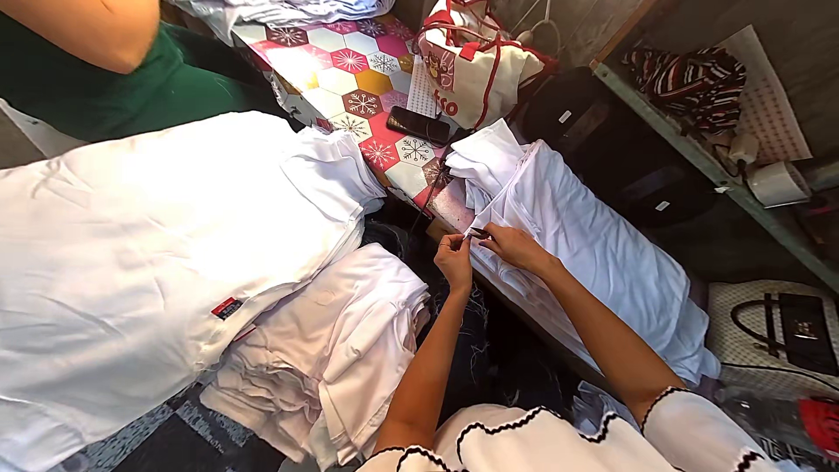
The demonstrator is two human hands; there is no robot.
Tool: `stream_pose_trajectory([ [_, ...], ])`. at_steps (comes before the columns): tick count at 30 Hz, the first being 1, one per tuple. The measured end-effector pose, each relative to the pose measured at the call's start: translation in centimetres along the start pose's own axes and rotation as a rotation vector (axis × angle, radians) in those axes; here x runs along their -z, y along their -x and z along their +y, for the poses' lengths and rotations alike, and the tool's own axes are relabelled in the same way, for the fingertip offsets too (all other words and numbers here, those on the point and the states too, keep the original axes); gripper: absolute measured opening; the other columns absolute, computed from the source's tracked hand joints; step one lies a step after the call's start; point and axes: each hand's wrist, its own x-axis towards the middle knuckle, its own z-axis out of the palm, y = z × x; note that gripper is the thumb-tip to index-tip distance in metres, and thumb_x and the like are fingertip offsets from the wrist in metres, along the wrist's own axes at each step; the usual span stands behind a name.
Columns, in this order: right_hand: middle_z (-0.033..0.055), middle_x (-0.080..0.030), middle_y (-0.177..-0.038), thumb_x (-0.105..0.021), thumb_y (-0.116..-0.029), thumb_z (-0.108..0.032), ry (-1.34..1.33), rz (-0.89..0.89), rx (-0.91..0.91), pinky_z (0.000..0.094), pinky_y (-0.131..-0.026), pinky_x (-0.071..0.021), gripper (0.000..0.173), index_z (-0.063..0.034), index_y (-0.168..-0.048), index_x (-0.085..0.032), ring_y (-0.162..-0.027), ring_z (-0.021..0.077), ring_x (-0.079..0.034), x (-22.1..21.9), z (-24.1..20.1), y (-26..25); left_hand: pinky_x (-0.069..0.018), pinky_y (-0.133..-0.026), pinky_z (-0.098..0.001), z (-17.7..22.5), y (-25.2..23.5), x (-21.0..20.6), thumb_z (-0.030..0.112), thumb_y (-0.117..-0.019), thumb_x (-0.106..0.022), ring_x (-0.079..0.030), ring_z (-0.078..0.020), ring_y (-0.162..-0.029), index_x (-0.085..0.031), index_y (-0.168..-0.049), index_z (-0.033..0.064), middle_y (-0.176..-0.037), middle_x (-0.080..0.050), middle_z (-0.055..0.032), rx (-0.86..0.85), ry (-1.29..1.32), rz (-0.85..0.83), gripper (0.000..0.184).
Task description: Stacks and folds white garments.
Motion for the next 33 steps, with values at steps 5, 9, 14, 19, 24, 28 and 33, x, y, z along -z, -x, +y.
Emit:
stream_pose_trajectory([
  [5,0.0232,-0.07,-0.099,-0.049,-0.1091,-0.034,0.045,0.012,0.007,0.0577,-0.086,-0.0525,0.041,0.0042,-0.118,-0.062,-0.095,0.0417,-0.069,-0.5,-0.3,-0.1,-0.0565,-0.075,-0.025,-0.8,0.2,-0.3,-0.004,-0.0826,-0.078,-0.068,-0.0103,-0.075,-0.071,-0.093,-0.0072,-0.086,-0.072,-0.0132,-0.125,0.045,0.03,0.013],
  [9,0.0231,-0.069,-0.097,-0.048,-0.1092,-0.034,0.073,0.014,0.004,0.057,-0.084,-0.0524,0.041,0.004,-0.115,-0.062,-0.094,0.0415,-0.069,-0.7,-0.4,-0.2,-0.0568,-0.076,-0.0246,-1.4,0.3,-0.6,-0.008,-0.0818,-0.076,-0.068,-0.0123,-0.078,-0.071,-0.091,-0.0084,-0.089,-0.072,-0.0157,-0.196,0.065,0.047,0.01],
  [14,0.0241,-0.069,-0.098,-0.046,-0.1103,-0.034,0.103,-0.007,-0.02,0.0571,-0.085,-0.052,0.041,0.0035,-0.115,-0.062,-0.096,0.0432,-0.069,-0.7,-0.7,-0.3,-0.0567,-0.077,-0.0245,-1.8,0.3,-0.6,-0.009,-0.082,-0.075,-0.069,-0.013,-0.08,-0.071,-0.089,-0.0078,-0.09,-0.072,-0.0161,-0.233,0.058,0.052,0.008],
  [19,0.0246,-0.07,-0.099,-0.044,-0.111,-0.03,0.119,0.002,-0.011,0.0569,-0.086,-0.0518,0.039,0.004,-0.114,-0.063,-0.096,0.0431,-0.069,-0.7,-0.9,-0.1,-0.0567,-0.076,-0.0246,-2.0,0.3,-0.5,-0.007,-0.0817,-0.076,-0.069,-0.0131,-0.08,-0.071,-0.088,-0.0076,-0.089,-0.072,-0.0162,-0.251,0.05,0.056,0.008],
  [24,0.0237,-0.069,-0.094,-0.048,-0.1096,-0.027,-0.01,0.095,0.015,0.0574,-0.083,-0.0534,0.035,0.0041,-0.111,-0.063,-0.091,0.0421,-0.07,-0.7,0.0,0.3,-0.0575,-0.076,-0.023,-2.3,0.1,0.4,0.003,-0.086,-0.078,-0.07,-0.0095,-0.078,-0.075,-0.092,-0.0043,-0.088,-0.074,-0.0126,-0.268,0.04,0.028,0.01],
  [28,0.0224,-0.069,-0.09,-0.051,-0.1088,-0.025,-0.203,0.238,0.013,0.055,-0.083,-0.0547,0.034,0.0048,-0.115,-0.064,-0.086,0.0374,-0.069,0.4,0.5,3.5,-0.0588,-0.079,-0.0328,-3.0,-1.5,3.8,0.005,-0.0913,-0.072,-0.071,-0.0152,-0.078,-0.074,-0.095,-0.005,-0.087,-0.074,-0.0135,-0.109,-0.023,-0.011,0.01],
  [33,0.0138,-0.066,-0.082,-0.047,-0.1076,-0.025,-0.334,0.463,-0.085,0.04,-0.069,-0.0562,0.036,0.006,-0.119,-0.063,-0.07,0.0212,-0.065,0.7,3.2,12.3,-0.0601,-0.067,-0.0274,-2.8,-3.2,7.2,0.009,-0.1065,-0.052,-0.07,-0.0104,-0.064,-0.064,-0.107,-0.0114,-0.076,-0.072,-0.0092,0.114,0.119,0.126,0.024],
])
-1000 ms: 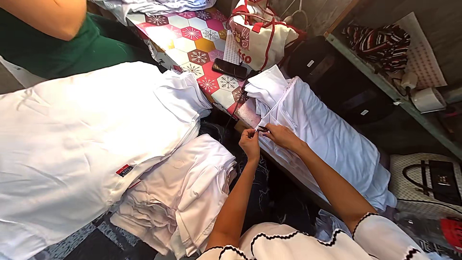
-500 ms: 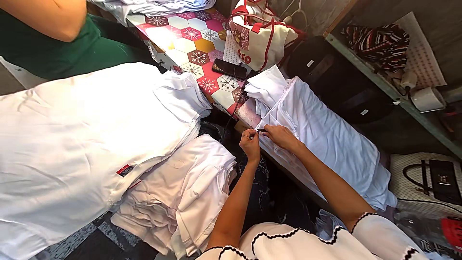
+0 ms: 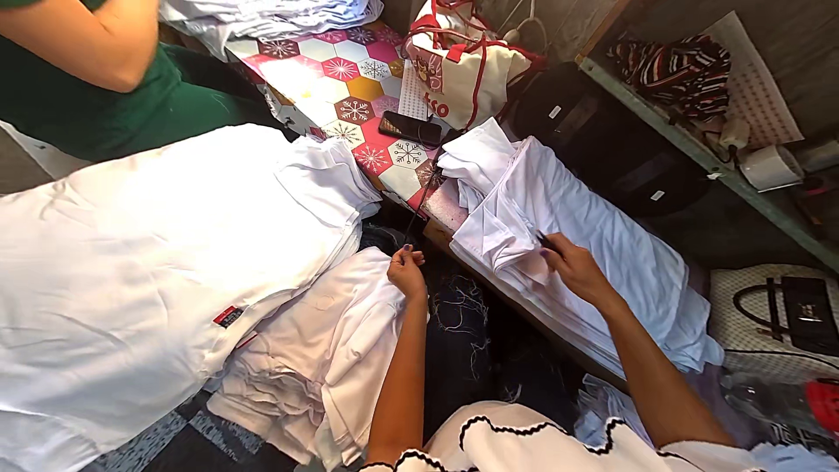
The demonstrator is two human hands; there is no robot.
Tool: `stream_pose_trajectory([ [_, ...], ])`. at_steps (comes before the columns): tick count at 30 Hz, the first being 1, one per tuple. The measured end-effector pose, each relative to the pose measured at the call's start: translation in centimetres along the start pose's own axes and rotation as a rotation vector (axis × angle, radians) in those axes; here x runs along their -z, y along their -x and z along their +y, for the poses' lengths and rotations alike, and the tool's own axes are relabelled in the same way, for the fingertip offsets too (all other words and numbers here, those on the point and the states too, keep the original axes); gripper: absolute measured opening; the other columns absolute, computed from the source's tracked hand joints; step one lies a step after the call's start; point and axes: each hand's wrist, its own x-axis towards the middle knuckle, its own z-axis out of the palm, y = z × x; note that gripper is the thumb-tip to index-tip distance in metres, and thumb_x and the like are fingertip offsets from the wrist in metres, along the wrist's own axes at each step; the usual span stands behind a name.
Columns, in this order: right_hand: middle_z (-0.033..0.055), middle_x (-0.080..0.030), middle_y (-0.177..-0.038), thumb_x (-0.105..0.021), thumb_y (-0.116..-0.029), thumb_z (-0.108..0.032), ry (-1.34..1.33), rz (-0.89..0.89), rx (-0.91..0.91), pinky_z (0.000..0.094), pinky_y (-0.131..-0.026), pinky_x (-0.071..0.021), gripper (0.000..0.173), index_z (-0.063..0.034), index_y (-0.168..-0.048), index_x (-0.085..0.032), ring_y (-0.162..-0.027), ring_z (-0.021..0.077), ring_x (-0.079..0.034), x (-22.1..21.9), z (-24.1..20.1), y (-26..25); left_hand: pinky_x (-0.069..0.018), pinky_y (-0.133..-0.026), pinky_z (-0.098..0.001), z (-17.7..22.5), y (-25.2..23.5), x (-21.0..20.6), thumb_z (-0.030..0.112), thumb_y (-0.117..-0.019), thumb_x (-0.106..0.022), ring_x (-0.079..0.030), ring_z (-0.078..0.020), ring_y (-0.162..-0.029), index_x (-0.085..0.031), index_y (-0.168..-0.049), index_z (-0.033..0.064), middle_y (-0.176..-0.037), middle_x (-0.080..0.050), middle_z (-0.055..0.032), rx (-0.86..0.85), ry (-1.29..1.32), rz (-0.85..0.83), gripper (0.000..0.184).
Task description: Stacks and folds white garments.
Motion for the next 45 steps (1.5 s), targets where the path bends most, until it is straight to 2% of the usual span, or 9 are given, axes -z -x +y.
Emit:
stream_pose_trajectory([
  [10,0.0039,-0.057,-0.082,-0.038,-0.111,-0.023,-0.303,0.537,-0.554,0.0256,-0.064,-0.0503,0.039,0.0053,-0.132,-0.055,-0.065,0.0073,-0.054,6.8,10.7,15.6,-0.0505,-0.1,-0.0551,4.3,7.3,-10.6,0.032,-0.0934,-0.075,-0.06,-0.0432,-0.12,-0.043,-0.15,-0.0043,-0.136,-0.056,-0.032,-0.421,-0.524,-0.732,0.074],
  [14,0.0242,-0.062,-0.106,-0.042,-0.11,-0.021,-0.185,0.585,-0.777,0.0441,-0.08,-0.0515,0.043,0.006,-0.142,-0.05,-0.083,0.0265,-0.06,9.5,15.8,21.0,-0.0547,-0.091,-0.0471,3.4,4.2,-10.1,0.009,-0.095,-0.068,-0.069,-0.0307,-0.098,-0.066,-0.116,-0.0107,-0.107,-0.07,-0.0254,-0.316,-0.441,-0.646,0.029],
  [18,0.0408,-0.046,-0.144,-0.047,-0.1074,-0.012,0.019,0.506,-0.941,0.0627,-0.114,-0.0346,0.047,0.0097,-0.149,-0.044,-0.135,0.054,-0.045,11.8,21.4,23.5,-0.0572,-0.067,-0.0301,5.1,3.3,-6.2,0.004,-0.1001,-0.055,-0.063,-0.0144,-0.07,-0.049,-0.125,-0.0135,-0.094,-0.059,-0.0166,-0.134,-0.238,-0.252,0.031],
  [23,0.0444,-0.038,-0.146,-0.05,-0.1048,-0.009,0.134,0.543,-1.058,0.0714,-0.105,-0.0394,0.051,0.0122,-0.15,-0.037,-0.132,0.06,-0.045,11.4,28.4,21.0,-0.0538,-0.096,-0.0435,9.3,7.8,-7.9,0.007,-0.1,-0.057,-0.066,-0.0337,-0.111,-0.054,-0.13,-0.0163,-0.123,-0.062,-0.0321,-0.637,-0.521,-0.466,0.038],
  [27,0.0403,-0.038,-0.15,-0.053,-0.0992,-0.004,0.143,0.548,-1.122,0.0706,-0.106,-0.0396,0.052,0.0137,-0.147,-0.04,-0.137,0.056,-0.043,10.3,31.7,19.1,-0.0388,-0.109,-0.0642,9.1,7.8,-13.3,0.027,-0.0904,-0.076,-0.042,-0.0464,-0.141,-0.052,-0.148,0.0058,-0.157,-0.041,-0.0243,-0.987,-0.88,-0.844,0.066],
  [30,0.0401,-0.041,-0.148,-0.049,-0.1025,-0.007,0.109,0.577,-1.172,0.0681,-0.109,-0.0381,0.046,0.0142,-0.143,-0.045,-0.139,0.0541,-0.042,10.6,32.9,18.9,-0.046,-0.096,-0.0686,10.0,6.3,-14.2,0.009,-0.0873,-0.077,-0.054,-0.0498,-0.124,-0.069,-0.123,0.0005,-0.135,-0.059,-0.0267,-0.914,-1.136,-0.955,0.038],
  [32,0.0395,-0.044,-0.146,-0.048,-0.1039,-0.006,0.11,0.583,-1.138,0.0691,-0.107,-0.0391,0.04,0.0134,-0.139,-0.051,-0.137,0.055,-0.044,11.0,33.4,19.0,-0.0487,-0.095,-0.0662,11.3,3.9,-12.2,-0.003,-0.0901,-0.068,-0.062,-0.0487,-0.112,-0.07,-0.104,-0.0069,-0.116,-0.066,-0.0293,-0.876,-1.166,-0.867,0.015],
  [37,0.0397,-0.045,-0.145,-0.053,-0.0988,-0.001,0.123,0.601,-1.019,0.0711,-0.105,-0.0394,0.036,0.0139,-0.131,-0.057,-0.134,0.0566,-0.045,11.3,33.3,19.5,-0.044,-0.102,-0.0651,12.8,2.9,-7.5,-0.002,-0.0946,-0.056,-0.057,-0.0498,-0.122,-0.068,-0.114,-0.0072,-0.125,-0.062,-0.0326,-0.705,-1.271,-0.394,0.024],
  [45,0.0214,-0.066,-0.126,-0.066,-0.0986,-0.015,0.004,0.409,-0.235,0.0566,-0.106,-0.0466,0.028,-0.0021,-0.122,-0.073,-0.122,0.038,-0.061,1.8,13.8,18.0,-0.0393,-0.106,-0.0679,6.2,6.8,-9.3,0.004,-0.0857,-0.072,-0.054,-0.0466,-0.13,-0.068,-0.129,0.0051,-0.134,-0.062,-0.0252,-1.116,-1.224,-1.203,0.044],
])
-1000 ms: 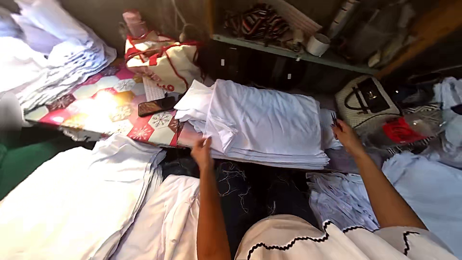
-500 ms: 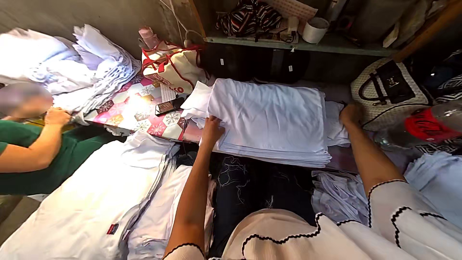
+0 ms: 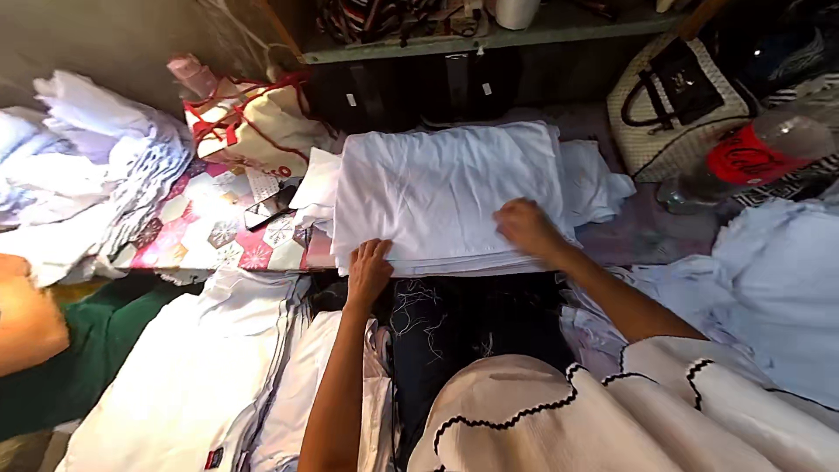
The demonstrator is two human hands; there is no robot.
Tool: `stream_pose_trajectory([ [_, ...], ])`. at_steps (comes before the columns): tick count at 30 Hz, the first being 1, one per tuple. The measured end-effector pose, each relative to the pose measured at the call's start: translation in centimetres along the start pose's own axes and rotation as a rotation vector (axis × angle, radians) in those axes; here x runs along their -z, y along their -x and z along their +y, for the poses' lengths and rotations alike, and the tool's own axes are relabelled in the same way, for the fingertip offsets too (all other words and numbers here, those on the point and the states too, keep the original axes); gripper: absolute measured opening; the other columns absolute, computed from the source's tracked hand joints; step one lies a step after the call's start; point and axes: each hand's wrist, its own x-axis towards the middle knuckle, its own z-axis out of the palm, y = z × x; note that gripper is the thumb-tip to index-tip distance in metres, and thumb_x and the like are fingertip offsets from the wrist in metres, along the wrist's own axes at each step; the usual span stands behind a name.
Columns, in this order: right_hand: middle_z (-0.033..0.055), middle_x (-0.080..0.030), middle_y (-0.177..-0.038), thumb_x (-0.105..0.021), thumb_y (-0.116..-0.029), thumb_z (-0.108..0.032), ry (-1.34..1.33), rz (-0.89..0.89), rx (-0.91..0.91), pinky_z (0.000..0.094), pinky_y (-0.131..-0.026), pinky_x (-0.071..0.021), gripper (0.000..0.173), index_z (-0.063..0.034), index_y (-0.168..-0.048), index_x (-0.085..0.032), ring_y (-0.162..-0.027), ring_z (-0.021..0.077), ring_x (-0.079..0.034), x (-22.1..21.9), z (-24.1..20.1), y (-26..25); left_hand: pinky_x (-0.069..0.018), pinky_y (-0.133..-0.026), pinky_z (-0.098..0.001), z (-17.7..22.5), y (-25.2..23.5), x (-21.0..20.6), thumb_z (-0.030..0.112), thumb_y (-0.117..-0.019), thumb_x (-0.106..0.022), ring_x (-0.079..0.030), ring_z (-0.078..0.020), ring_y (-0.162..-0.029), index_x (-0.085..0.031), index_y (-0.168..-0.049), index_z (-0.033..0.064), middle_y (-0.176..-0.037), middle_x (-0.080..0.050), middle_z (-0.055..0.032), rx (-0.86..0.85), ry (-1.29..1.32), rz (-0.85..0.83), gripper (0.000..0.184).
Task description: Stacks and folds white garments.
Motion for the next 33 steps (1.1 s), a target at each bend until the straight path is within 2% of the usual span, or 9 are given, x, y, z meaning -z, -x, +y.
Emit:
stream_pose_trajectory([
  [3,0.0138,-0.065,-0.135,-0.067,-0.0961,-0.019,0.14,-0.091,0.087,0.0617,-0.103,-0.0438,0.037,-0.0127,-0.133,-0.069,-0.127,0.0353,-0.059,-3.8,0.9,4.3,-0.0426,-0.102,-0.0666,-1.2,0.1,-0.7,0.002,-0.0882,-0.065,-0.058,-0.0482,-0.123,-0.069,-0.123,0.0006,-0.126,-0.065,-0.0264,-0.029,-0.045,0.044,0.035],
  [8,0.0187,-0.071,-0.107,-0.07,-0.0895,-0.005,0.21,0.191,0.125,0.0547,-0.086,-0.0535,0.028,-0.0085,-0.116,-0.076,-0.103,0.0389,-0.067,-3.5,4.4,6.8,-0.0496,-0.095,-0.0605,-1.9,0.6,-1.3,0.002,-0.0923,-0.058,-0.065,-0.047,-0.107,-0.071,-0.103,-0.0078,-0.108,-0.07,-0.0268,-0.112,0.0,0.146,0.019],
  [12,0.0171,-0.07,-0.101,-0.068,-0.0906,-0.004,0.146,0.31,0.227,0.0447,-0.089,-0.056,0.022,-0.0045,-0.11,-0.078,-0.097,0.0336,-0.067,-0.7,2.3,7.4,-0.053,-0.092,-0.0545,-1.5,2.8,-0.6,0.005,-0.0912,-0.06,-0.068,-0.0444,-0.102,-0.071,-0.1,-0.0098,-0.102,-0.07,-0.0279,-0.135,0.102,0.317,0.021],
  [16,0.0172,-0.067,-0.12,-0.077,-0.0866,-0.025,0.229,0.056,0.122,0.0606,-0.103,-0.0433,0.044,-0.012,-0.129,-0.071,-0.119,0.0377,-0.061,-2.1,3.4,9.0,-0.0506,-0.098,-0.0537,-1.1,3.5,-3.2,0.006,-0.0973,-0.054,-0.065,-0.045,-0.108,-0.072,-0.104,-0.0071,-0.109,-0.069,-0.0273,-0.121,0.065,0.315,0.023],
  [20,0.0166,-0.065,-0.126,-0.083,-0.0779,-0.021,0.304,-0.069,0.095,0.0634,-0.1,-0.0419,0.062,-0.0169,-0.137,-0.064,-0.12,0.0385,-0.059,-2.0,4.3,8.8,-0.0485,-0.104,-0.0563,6.2,1.6,-3.5,0.022,-0.0952,-0.065,-0.061,-0.0431,-0.12,-0.071,-0.117,-0.0031,-0.124,-0.065,-0.0269,-0.187,0.102,0.147,0.034],
  [23,0.0158,-0.065,-0.122,-0.084,-0.0794,-0.017,0.222,-0.193,0.062,0.0601,-0.091,-0.0456,0.056,-0.0165,-0.133,-0.067,-0.116,0.0385,-0.06,-0.4,4.8,7.0,-0.0445,-0.108,-0.0578,14.1,-0.7,-6.8,0.036,-0.0922,-0.073,-0.061,-0.0403,-0.122,-0.071,-0.118,-0.0007,-0.123,-0.068,-0.0227,-0.322,0.144,0.089,0.045],
  [26,0.0204,-0.067,-0.116,-0.077,-0.0839,-0.008,0.222,-0.277,0.049,0.0588,-0.088,-0.0489,0.04,-0.0057,-0.124,-0.069,-0.112,0.0408,-0.063,1.4,5.1,5.8,-0.0461,-0.102,-0.0582,18.9,-2.8,-10.8,0.042,-0.0893,-0.074,-0.064,-0.0391,-0.115,-0.069,-0.122,0.0009,-0.12,-0.069,-0.0205,-0.406,0.072,0.143,0.053],
  [30,0.0213,-0.067,-0.102,-0.078,-0.0804,-0.01,0.358,-0.103,0.102,0.0554,-0.083,-0.049,0.027,0.0011,-0.104,-0.07,-0.1,0.0402,-0.065,3.9,3.2,5.1,-0.0453,-0.098,-0.0627,19.4,-3.4,-10.1,0.016,-0.0825,-0.08,-0.062,-0.0433,-0.116,-0.066,-0.127,-0.0003,-0.122,-0.067,-0.0233,-0.286,-0.064,0.116,0.049],
  [33,0.0187,-0.066,-0.098,-0.078,-0.0771,-0.007,0.411,0.11,0.096,0.0586,-0.091,-0.045,0.025,-0.0025,-0.1,-0.069,-0.099,0.0395,-0.064,5.2,1.8,5.6,-0.0436,-0.098,-0.0678,13.0,-1.7,-6.8,0.004,-0.078,-0.077,-0.062,-0.0477,-0.115,-0.07,-0.119,-0.0008,-0.118,-0.067,-0.0271,-0.108,-0.112,0.183,0.041],
])
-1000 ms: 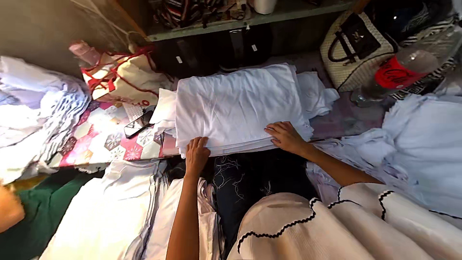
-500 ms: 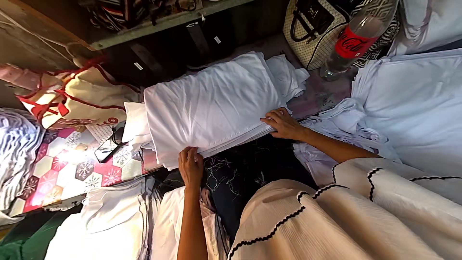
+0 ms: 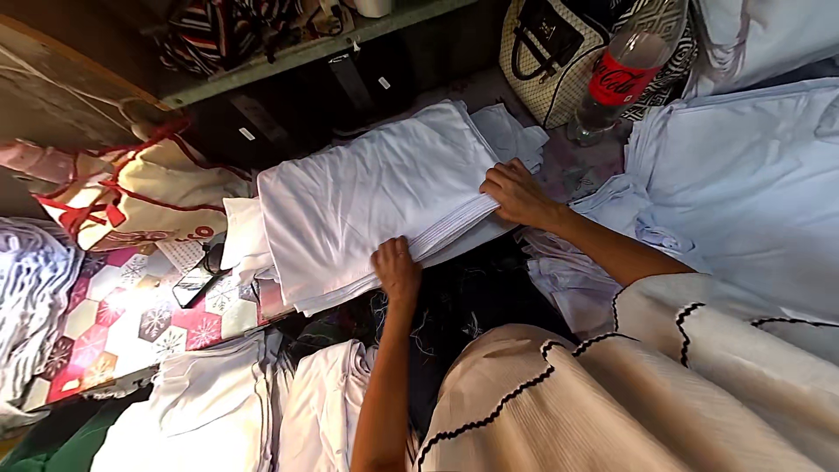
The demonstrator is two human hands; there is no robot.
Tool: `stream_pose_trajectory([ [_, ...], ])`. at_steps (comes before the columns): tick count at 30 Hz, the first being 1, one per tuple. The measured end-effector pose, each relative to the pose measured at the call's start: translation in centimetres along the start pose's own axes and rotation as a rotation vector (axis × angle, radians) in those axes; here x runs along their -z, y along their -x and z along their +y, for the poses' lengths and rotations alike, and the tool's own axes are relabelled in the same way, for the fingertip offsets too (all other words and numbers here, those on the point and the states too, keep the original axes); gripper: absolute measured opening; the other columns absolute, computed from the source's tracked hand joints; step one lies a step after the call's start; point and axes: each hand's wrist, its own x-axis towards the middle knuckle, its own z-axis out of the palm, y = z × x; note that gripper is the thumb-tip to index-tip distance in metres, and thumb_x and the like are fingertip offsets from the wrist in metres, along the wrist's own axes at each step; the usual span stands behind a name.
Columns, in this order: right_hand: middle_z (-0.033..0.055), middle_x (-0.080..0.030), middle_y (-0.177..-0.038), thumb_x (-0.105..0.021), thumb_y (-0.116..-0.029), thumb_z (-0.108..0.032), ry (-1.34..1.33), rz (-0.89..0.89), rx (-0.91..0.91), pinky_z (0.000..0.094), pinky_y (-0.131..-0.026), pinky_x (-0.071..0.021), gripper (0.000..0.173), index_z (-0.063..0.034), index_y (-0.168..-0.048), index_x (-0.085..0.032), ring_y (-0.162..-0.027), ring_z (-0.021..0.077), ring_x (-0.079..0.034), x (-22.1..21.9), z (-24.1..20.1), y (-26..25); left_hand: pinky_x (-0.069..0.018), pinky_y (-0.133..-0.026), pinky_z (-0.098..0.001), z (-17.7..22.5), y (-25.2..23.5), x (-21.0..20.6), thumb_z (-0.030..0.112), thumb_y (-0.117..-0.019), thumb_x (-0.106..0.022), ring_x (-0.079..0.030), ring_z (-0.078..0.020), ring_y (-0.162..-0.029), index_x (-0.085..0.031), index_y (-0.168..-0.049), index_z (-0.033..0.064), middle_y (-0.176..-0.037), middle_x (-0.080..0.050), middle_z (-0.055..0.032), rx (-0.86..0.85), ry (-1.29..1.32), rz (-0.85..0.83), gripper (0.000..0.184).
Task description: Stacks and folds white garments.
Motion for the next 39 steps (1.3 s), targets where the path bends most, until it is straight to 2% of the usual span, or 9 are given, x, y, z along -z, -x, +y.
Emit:
stream_pose_trajectory([
  [2,0.0198,-0.066,-0.106,-0.08,-0.0739,-0.003,-0.003,-0.051,-0.116,0.0639,-0.099,-0.0419,0.033,-0.0041,-0.105,-0.07,-0.11,0.042,-0.061,-0.5,0.5,0.9,-0.0409,-0.102,-0.0696,-6.9,2.0,1.8,0.004,-0.0789,-0.074,-0.061,-0.0507,-0.116,-0.071,-0.116,-0.0018,-0.118,-0.067,-0.0294,0.113,-0.076,0.066,0.038],
  [7,0.0219,-0.065,-0.117,-0.075,-0.0784,0.006,-0.098,-0.437,-0.16,0.0596,-0.08,-0.0526,0.043,-0.0012,-0.12,-0.065,-0.117,0.044,-0.06,-3.4,1.1,1.3,-0.0351,-0.099,-0.0763,-17.3,3.0,7.7,-0.006,-0.0781,-0.071,-0.056,-0.0593,-0.116,-0.07,-0.111,-0.0047,-0.115,-0.065,-0.0345,0.104,-0.195,0.043,0.033],
  [13,0.0184,-0.066,-0.096,-0.066,-0.0841,0.009,0.012,-0.055,0.068,0.0546,-0.07,-0.0505,0.057,-0.0226,-0.131,-0.071,-0.093,0.0428,-0.063,5.0,-1.1,-0.8,-0.0361,-0.099,-0.0715,-18.8,1.9,12.4,-0.002,-0.0859,-0.065,-0.054,-0.0593,-0.112,-0.068,-0.109,-0.0074,-0.111,-0.062,-0.0358,-0.028,-0.159,0.232,0.024],
  [17,0.0248,-0.067,-0.11,-0.068,-0.0872,0.006,-0.062,-0.048,0.037,0.0596,-0.082,-0.0536,0.055,-0.0208,-0.135,-0.068,-0.105,0.0468,-0.064,-1.7,-0.9,4.6,-0.0393,-0.104,-0.0706,-20.4,6.7,5.5,-0.003,-0.09,-0.06,-0.054,-0.06,-0.119,-0.07,-0.118,-0.0056,-0.121,-0.062,-0.0372,0.063,-0.048,0.086,0.03],
  [20,0.0265,-0.057,-0.138,-0.076,-0.0858,-0.014,-0.094,-0.203,-0.032,0.0613,-0.105,-0.0432,0.068,-0.0128,-0.15,-0.053,-0.133,0.0466,-0.05,-6.0,-0.7,7.5,-0.0335,-0.11,-0.0703,-19.0,6.8,4.0,-0.007,-0.0877,-0.058,-0.053,-0.0576,-0.124,-0.068,-0.118,-0.0071,-0.125,-0.061,-0.0355,0.123,-0.052,0.057,0.032],
  [23,0.0256,-0.054,-0.144,-0.088,-0.0778,-0.039,-0.031,-0.223,-0.058,0.067,-0.106,-0.0395,0.09,-0.0128,-0.154,-0.047,-0.138,0.0469,-0.046,-7.0,-1.6,7.9,-0.0157,-0.111,-0.0806,-14.7,4.8,6.5,-0.008,-0.0852,-0.059,-0.051,-0.0562,-0.128,-0.069,-0.118,-0.0061,-0.126,-0.062,-0.0334,0.212,-0.066,-0.054,0.034],
  [28,0.0281,-0.058,-0.132,-0.065,-0.0933,0.002,0.129,-0.251,-0.011,0.0684,-0.089,-0.0485,0.061,-0.0097,-0.151,-0.049,-0.125,0.0509,-0.054,-7.6,-2.2,6.5,-0.0212,-0.118,-0.072,-3.2,2.3,3.3,0.009,-0.0937,-0.062,-0.051,-0.0467,-0.134,-0.067,-0.125,-0.0044,-0.134,-0.061,-0.0274,-0.052,0.207,-0.108,0.035],
  [33,0.0213,-0.064,-0.122,-0.068,-0.0873,0.001,-0.079,-0.648,-0.103,0.0646,-0.084,-0.0486,0.038,-0.0046,-0.125,-0.067,-0.117,0.0443,-0.06,1.2,-1.5,-2.0,-0.0321,-0.112,-0.0704,6.7,1.1,-1.1,0.05,-0.0875,-0.074,-0.059,-0.0435,-0.125,-0.061,-0.14,0.0044,-0.13,-0.066,-0.0224,-0.193,0.17,-0.059,0.07],
  [39,0.0146,-0.067,-0.119,-0.067,-0.088,0.001,-0.015,-0.551,-0.091,0.0628,-0.086,-0.0475,0.029,-0.0065,-0.116,-0.07,-0.119,0.0376,-0.06,9.3,-0.4,-9.0,-0.0417,-0.1,-0.0703,-3.0,-0.2,4.6,0.003,-0.08,-0.073,-0.064,-0.0499,-0.112,-0.068,-0.127,0.0003,-0.116,-0.069,-0.0281,0.092,-0.067,0.13,0.047],
])
